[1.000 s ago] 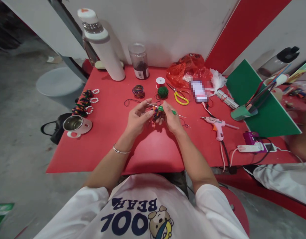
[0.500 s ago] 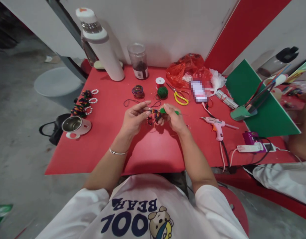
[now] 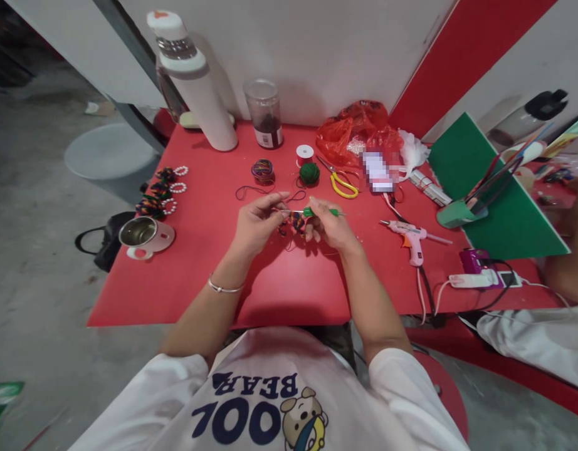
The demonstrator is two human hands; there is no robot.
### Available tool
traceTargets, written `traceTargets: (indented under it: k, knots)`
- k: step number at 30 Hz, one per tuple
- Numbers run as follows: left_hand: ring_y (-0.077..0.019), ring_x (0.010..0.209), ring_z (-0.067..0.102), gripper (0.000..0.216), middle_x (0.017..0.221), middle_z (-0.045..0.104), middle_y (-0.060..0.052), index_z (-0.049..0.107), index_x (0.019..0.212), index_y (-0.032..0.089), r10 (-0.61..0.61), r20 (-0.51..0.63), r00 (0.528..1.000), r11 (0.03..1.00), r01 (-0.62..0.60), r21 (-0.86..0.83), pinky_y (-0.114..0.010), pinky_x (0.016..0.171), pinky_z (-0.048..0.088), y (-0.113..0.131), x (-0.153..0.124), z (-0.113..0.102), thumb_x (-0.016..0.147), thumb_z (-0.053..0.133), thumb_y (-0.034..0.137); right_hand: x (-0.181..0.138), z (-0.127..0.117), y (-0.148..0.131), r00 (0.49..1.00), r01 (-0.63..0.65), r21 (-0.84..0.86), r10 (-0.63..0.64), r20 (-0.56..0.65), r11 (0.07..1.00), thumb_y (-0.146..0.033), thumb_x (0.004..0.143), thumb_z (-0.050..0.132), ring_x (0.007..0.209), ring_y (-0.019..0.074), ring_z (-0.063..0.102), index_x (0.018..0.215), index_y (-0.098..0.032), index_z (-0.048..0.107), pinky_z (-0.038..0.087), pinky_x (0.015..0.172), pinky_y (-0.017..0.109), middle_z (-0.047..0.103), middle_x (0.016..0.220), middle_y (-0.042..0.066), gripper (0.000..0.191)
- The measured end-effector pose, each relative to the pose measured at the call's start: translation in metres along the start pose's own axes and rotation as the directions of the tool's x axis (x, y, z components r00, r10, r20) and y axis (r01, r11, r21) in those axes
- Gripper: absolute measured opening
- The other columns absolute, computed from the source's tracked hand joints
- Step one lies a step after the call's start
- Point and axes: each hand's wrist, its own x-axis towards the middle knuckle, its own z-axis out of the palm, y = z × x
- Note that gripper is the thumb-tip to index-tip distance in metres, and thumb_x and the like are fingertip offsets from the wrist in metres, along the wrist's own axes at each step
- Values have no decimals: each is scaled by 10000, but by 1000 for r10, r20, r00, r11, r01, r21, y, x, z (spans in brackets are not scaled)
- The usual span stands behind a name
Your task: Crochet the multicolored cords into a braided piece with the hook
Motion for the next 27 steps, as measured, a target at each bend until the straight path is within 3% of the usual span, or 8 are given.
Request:
traceTargets:
  k: [6, 10, 16, 19, 23, 27]
  knots:
    - [-80, 628, 538, 395, 839, 726, -25, 842, 1099, 184, 5, -68, 998, 992, 4, 127, -225, 589, 451, 1, 0, 1, 725, 762, 83, 1, 3, 1, 1000, -4, 10, 4, -8, 1000, -808, 721, 792, 446, 122, 667, 774, -209, 649, 402, 327, 202, 713, 657, -12, 618]
    - [-85, 646, 566, 381, 792, 700, -13, 835, 1089, 176, -56, -47, 997, 998, 58, 23, -221, 607, 475, 3, 1, -1, 714, 803, 119, 2, 1, 1, 998, 29, 6, -29, -56, 1000, -797, 701, 817, 489, 142, 704, 750, -195, 699, 447, 351, 211, 741, 699, 15, 615]
    - [-64, 601, 560, 556, 859, 730, -11, 816, 1182, 218, -126, 54, 991, 990, 129, -65, -195, 533, 433, 5, 0, -4, 639, 869, 112, 4, -4, 1, 993, 37, -8, -38, -110, 999, -724, 715, 856, 531, 152, 706, 728, -200, 739, 467, 394, 227, 732, 681, 20, 537]
    - [-81, 658, 618, 546, 840, 728, -11, 812, 1173, 201, -125, 68, 990, 986, 132, -101, -196, 597, 485, 5, 0, -4, 638, 878, 114, 4, -6, 3, 991, 66, -49, -71, -116, 997, -729, 747, 826, 564, 151, 692, 737, -212, 748, 475, 427, 239, 735, 696, 21, 523]
    - [-86, 654, 617, 497, 807, 718, -7, 811, 1146, 192, -123, 38, 992, 986, 127, -111, -198, 589, 484, 4, 1, -1, 658, 869, 119, 0, -5, 4, 970, 181, -254, -215, -115, 950, -692, 907, 695, 604, 149, 661, 814, -234, 776, 498, 516, 262, 716, 682, 8, 474]
    - [-72, 605, 572, 468, 780, 704, 7, 803, 1122, 185, -109, -62, 992, 990, 102, -98, -198, 546, 444, 2, 1, 2, 666, 865, 102, -5, 1, 5, 854, 400, -566, -517, -55, 721, -620, 1002, 608, 768, 168, 705, 877, -245, 778, 580, 758, 322, 762, 836, 28, 430]
